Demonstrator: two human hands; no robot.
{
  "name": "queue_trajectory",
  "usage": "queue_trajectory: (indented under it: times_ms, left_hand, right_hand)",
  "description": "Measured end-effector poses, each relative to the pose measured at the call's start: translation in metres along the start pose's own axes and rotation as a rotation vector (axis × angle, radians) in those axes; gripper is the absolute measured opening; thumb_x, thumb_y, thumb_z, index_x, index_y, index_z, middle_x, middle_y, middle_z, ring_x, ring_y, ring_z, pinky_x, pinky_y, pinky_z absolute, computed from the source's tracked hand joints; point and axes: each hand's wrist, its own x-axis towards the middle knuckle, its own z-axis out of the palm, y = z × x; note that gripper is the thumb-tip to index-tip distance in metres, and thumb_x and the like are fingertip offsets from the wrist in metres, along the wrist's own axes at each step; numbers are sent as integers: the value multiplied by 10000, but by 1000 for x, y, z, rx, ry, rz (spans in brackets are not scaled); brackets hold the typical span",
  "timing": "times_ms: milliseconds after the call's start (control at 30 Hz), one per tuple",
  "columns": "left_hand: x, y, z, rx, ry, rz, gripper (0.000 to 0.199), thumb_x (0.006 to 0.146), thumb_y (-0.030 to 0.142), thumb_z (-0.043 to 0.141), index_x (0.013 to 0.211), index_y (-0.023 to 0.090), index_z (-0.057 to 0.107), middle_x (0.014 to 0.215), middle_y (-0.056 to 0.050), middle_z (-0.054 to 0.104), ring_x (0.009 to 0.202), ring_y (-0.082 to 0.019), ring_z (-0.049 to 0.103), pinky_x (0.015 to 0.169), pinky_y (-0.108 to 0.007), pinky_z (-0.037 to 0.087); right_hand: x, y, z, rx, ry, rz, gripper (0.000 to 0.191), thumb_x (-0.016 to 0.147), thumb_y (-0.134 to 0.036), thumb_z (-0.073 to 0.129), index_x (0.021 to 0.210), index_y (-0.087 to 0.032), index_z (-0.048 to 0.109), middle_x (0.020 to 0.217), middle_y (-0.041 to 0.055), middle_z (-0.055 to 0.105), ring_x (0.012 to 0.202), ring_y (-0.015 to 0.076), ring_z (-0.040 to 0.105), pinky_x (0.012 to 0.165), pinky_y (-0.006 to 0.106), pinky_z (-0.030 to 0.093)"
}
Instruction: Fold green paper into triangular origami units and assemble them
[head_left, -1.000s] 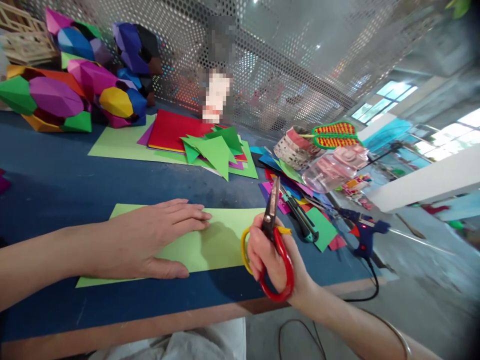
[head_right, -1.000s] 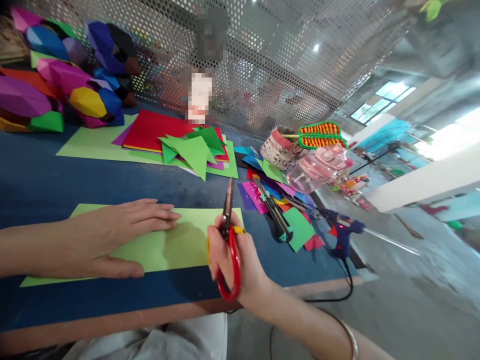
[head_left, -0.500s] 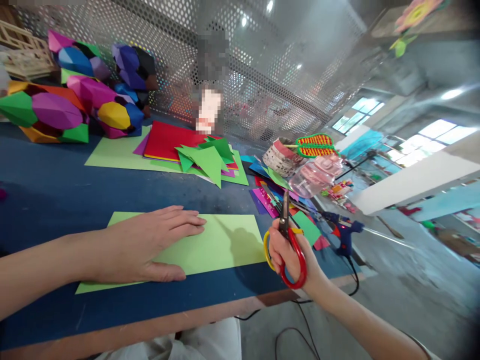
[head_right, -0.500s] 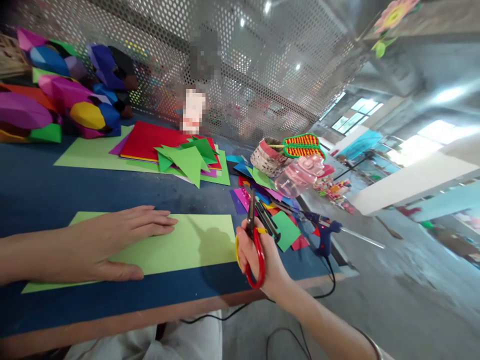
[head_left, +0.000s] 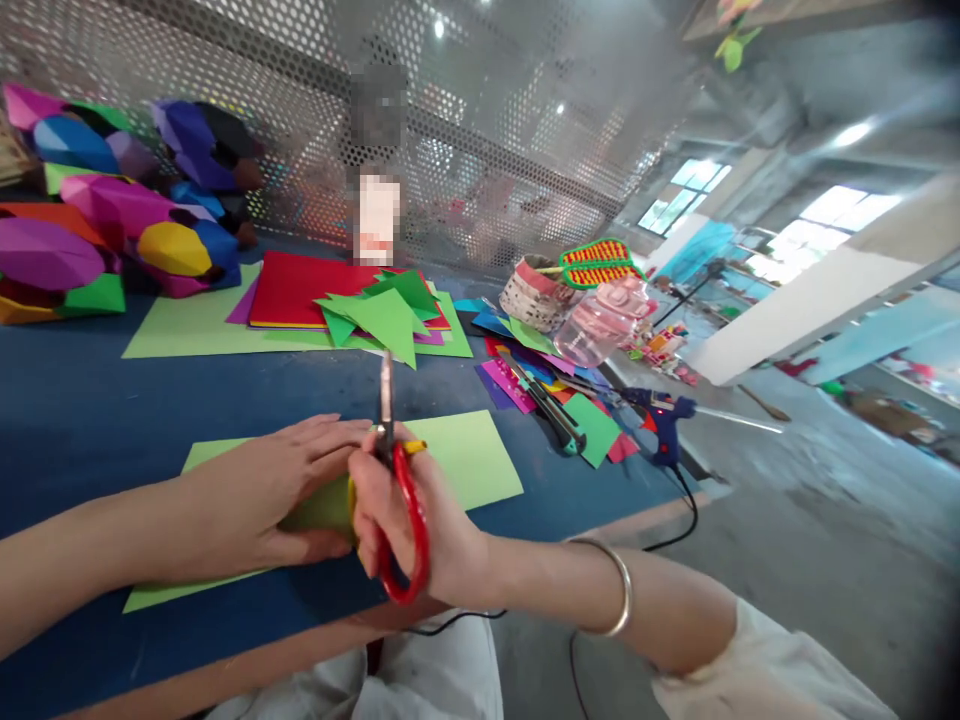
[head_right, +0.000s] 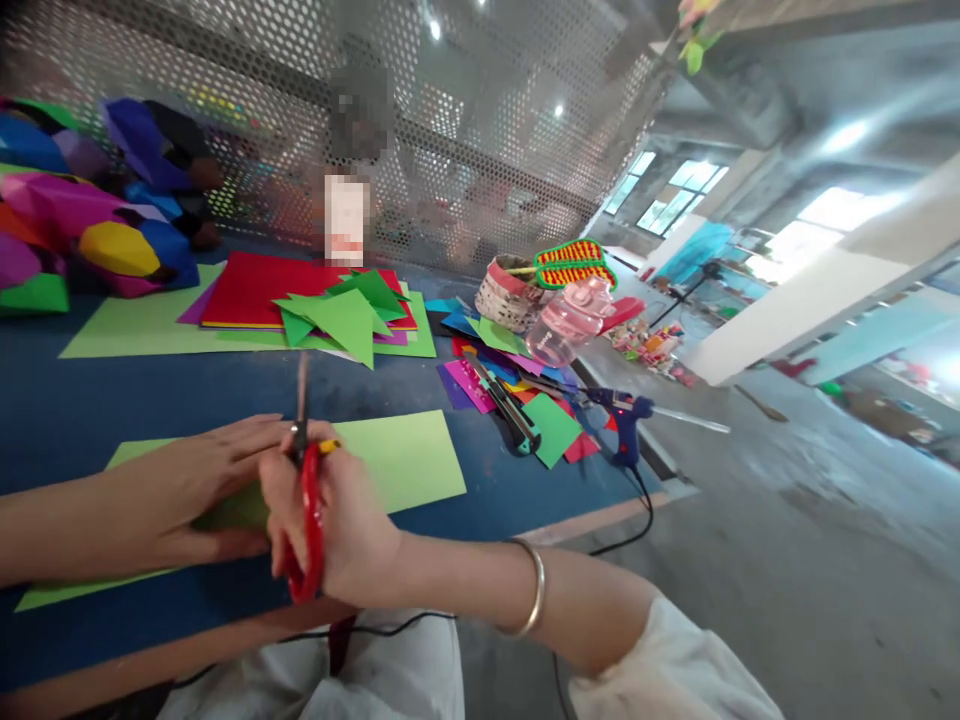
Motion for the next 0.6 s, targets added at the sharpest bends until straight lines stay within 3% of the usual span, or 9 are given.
queue_trajectory:
  times_ms: [167,267,333,600]
  left_hand:
    - [-2,-7,6,6,26,4,673,911,530,619,1507,293,418,1552,-44,464,1385,-305,479,1147,-446,399]
    - [-2,-11,10,19,54,40,693,903,523,629,1521,319,389,1561,-27,457,1395,-297,476,1173,-453,365]
    - [-3,-10,11,20,58,44,719,896,527,634,1535,339,363,1566,-16,451,1394,-296,481,1170,-454,369]
    - [-3,5,18,9,185,-58,653,876,504,612,1488,399,410,1543,71,476,1389,-263,485,1204,-407,311]
  right_hand:
    - [-8,-9,-12,-55,-19,-4,287,888,-475,613,996,-288,424,422,-154,414,302,110,395,309,180,379]
    - [-16,-13,-37,-51,102,0,181,934,-430,529,970,-281,432,442,-144,432,301,101,381,325,187,395]
    - [-24,-18,-55,-111,198,-45,209,914,-434,571,942,-271,444,442,-140,428,321,93,397,350,176,397]
    - [-49,-43,-109,-132,391,-63,462,782,-695,561,898,-266,437,422,-122,436,309,119,409,306,204,360]
